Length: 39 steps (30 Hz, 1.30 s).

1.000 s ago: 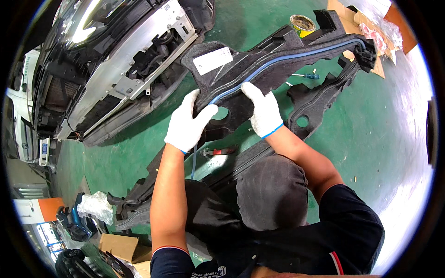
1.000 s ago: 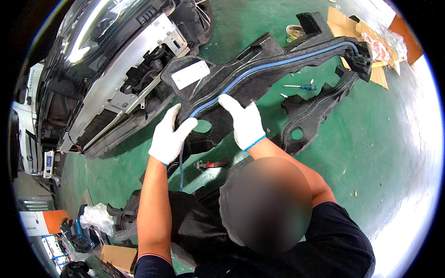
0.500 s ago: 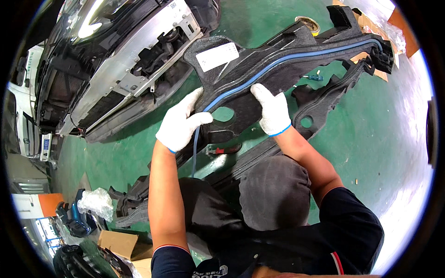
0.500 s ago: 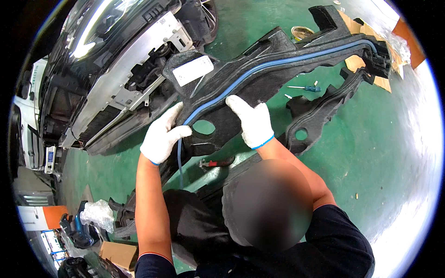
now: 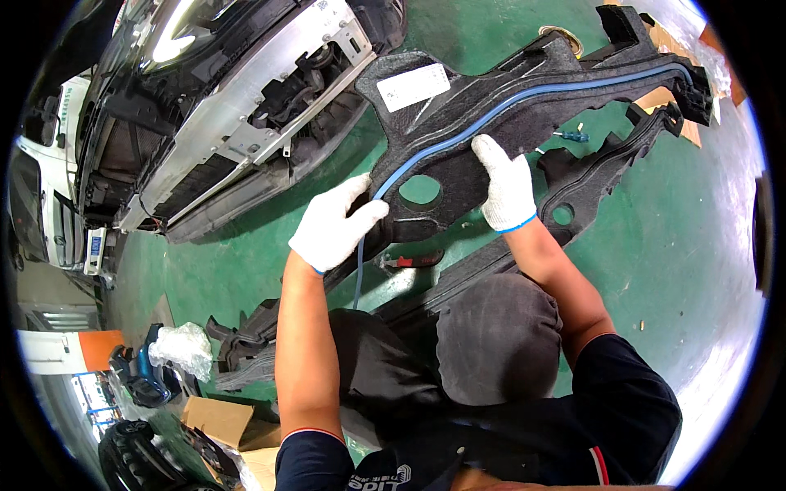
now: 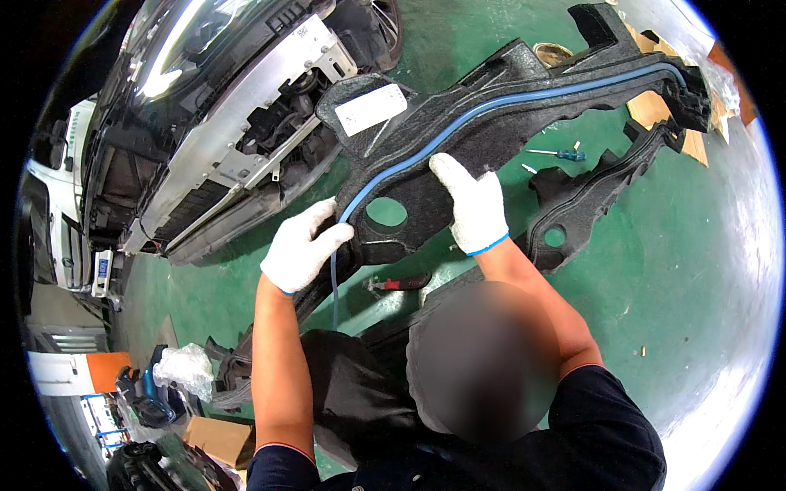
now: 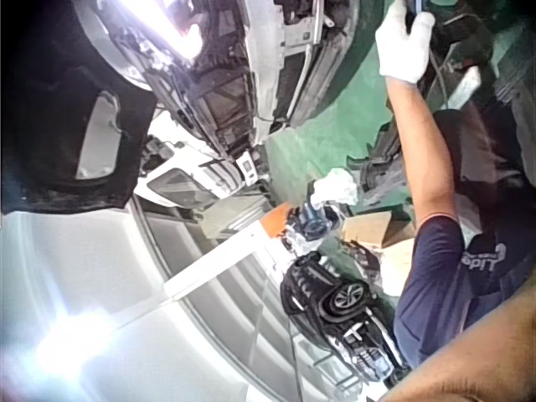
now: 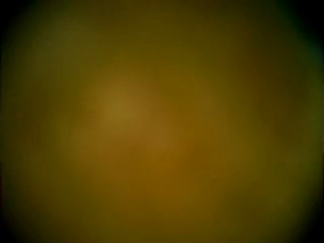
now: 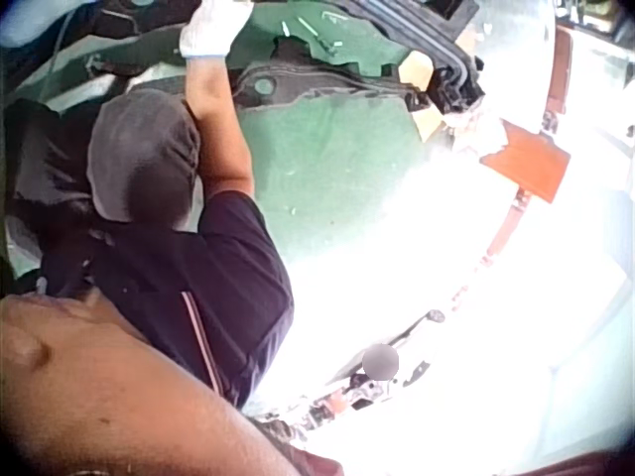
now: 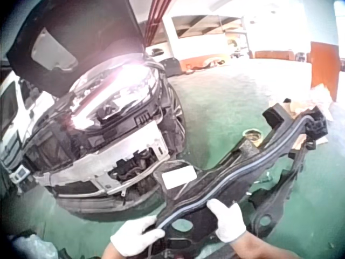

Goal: The person sits on the floor of a workshop and assembles a long, black plastic car trim piece. They insert a blue rubber seal into a groove on the trim, attach a small black plastic component, and manipulate the assembly to fit the parts together.

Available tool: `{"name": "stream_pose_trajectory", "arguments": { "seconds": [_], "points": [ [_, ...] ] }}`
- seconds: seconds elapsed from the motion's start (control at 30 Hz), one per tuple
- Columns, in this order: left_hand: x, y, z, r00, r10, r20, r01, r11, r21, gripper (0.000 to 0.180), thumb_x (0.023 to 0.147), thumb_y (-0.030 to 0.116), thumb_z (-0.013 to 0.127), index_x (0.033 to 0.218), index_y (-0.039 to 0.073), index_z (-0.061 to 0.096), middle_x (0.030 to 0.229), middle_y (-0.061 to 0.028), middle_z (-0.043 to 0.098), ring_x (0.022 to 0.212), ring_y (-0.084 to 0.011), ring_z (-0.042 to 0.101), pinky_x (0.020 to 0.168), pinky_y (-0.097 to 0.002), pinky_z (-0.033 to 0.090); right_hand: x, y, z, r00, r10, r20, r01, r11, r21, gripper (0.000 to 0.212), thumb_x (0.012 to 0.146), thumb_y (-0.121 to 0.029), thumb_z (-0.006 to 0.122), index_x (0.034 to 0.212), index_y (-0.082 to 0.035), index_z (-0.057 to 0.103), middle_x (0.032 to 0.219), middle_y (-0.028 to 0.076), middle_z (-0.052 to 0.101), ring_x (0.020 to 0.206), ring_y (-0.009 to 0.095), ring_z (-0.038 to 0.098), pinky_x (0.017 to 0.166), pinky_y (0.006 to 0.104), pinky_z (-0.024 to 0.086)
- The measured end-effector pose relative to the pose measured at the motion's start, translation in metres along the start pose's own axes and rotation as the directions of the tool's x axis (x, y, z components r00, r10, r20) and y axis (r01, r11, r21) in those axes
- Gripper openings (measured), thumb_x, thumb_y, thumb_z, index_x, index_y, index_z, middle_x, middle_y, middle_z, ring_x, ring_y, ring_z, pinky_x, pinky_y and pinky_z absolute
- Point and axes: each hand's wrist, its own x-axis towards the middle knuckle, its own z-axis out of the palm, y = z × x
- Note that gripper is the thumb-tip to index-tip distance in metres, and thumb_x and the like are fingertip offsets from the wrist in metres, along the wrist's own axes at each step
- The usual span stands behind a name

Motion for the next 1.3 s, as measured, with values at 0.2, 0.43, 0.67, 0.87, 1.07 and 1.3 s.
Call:
{"name": "stream_pose_trajectory", "arguments": {
  "seconds": [0.2, 0.43, 0.67, 0.87, 1.07, 1.3],
  "points": [
    [0.004, -0.001, 0.010, 0.998, -0.056, -0.010, 0.055, 0.992, -0.114, 0.077, 0.098, 0.036, 0.079, 0.150, -0.013, 0.052, 0.149, -0.0254, 0.063, 0.142, -0.0251, 0.057, 0.119, -0.0370, 0.043, 0.001, 0.003, -0.008, 0.997, -0.036, 0.073, 0.034, 0.999, 0.024, 0.038, 0.093, -0.013, 0.083, 0.124, 0.008, 0.076, 0.120, 0.014, 0.077, 0.109, 0.020, 0.071, 0.099, 0.0341, 0.054],
    [0.010, 0.008, 0.020, 0.992, -0.029, -0.125, 0.029, 1.000, 0.003, 0.062, 0.103, 0.036, 0.073, 0.140, -0.012, 0.062, 0.134, -0.0238, 0.072, 0.126, -0.0300, 0.069, 0.109, -0.0390, 0.050, 0.007, 0.012, -0.014, 0.989, -0.119, 0.093, 0.122, 0.992, -0.037, 0.034, 0.095, -0.012, 0.080, 0.123, 0.008, 0.076, 0.123, 0.015, 0.078, 0.114, 0.019, 0.072, 0.102, 0.0322, 0.054],
    [0.013, 0.006, 0.034, 0.979, 0.038, -0.198, -0.063, 0.990, -0.125, 0.068, 0.104, 0.042, 0.071, 0.142, -0.014, 0.060, 0.134, -0.0260, 0.071, 0.127, -0.0262, 0.067, 0.111, -0.0366, 0.048, 0.004, -0.001, -0.003, 1.000, -0.014, 0.002, 0.014, 0.992, 0.123, 0.039, 0.093, -0.013, 0.084, 0.122, 0.011, 0.074, 0.120, 0.014, 0.078, 0.111, 0.017, 0.071, 0.102, 0.0323, 0.053],
    [0.035, 0.022, 0.035, 0.958, -0.040, -0.282, 0.019, 0.997, -0.075, 0.081, 0.099, 0.042, 0.079, 0.151, -0.014, 0.051, 0.138, -0.0269, 0.068, 0.131, -0.0269, 0.064, 0.113, -0.0376, 0.047, 0.009, 0.015, -0.015, 0.989, -0.041, 0.140, 0.040, 0.999, 0.013, 0.039, 0.089, -0.015, 0.088, 0.116, 0.010, 0.074, 0.119, 0.012, 0.077, 0.109, 0.016, 0.071, 0.100, 0.0329, 0.053],
    [0.046, 0.062, 0.035, 0.947, -0.028, -0.320, -0.045, 0.975, -0.219, 0.071, 0.085, 0.045, 0.089, 0.129, -0.006, 0.066, 0.121, -0.0222, 0.077, 0.110, -0.0294, 0.074, 0.099, -0.0388, 0.054, -0.003, -0.002, -0.006, 0.971, -0.086, 0.225, 0.090, 0.996, -0.010, 0.038, 0.090, -0.011, 0.086, 0.123, 0.003, 0.072, 0.119, 0.010, 0.076, 0.110, 0.017, 0.069, 0.102, 0.0364, 0.053],
    [0.040, 0.044, 0.025, 0.977, 0.132, -0.170, -0.192, 0.888, -0.417, 0.067, 0.095, 0.025, 0.083, 0.146, -0.009, 0.055, 0.145, -0.0208, 0.064, 0.132, -0.0247, 0.060, 0.115, -0.0371, 0.045, -0.009, 0.009, -0.002, 0.917, 0.148, 0.369, -0.125, 0.988, -0.087, 0.052, 0.092, -0.018, 0.085, 0.133, 0.007, 0.065, 0.130, 0.014, 0.072, 0.117, 0.021, 0.066, 0.104, 0.0381, 0.053]
  ]
}}
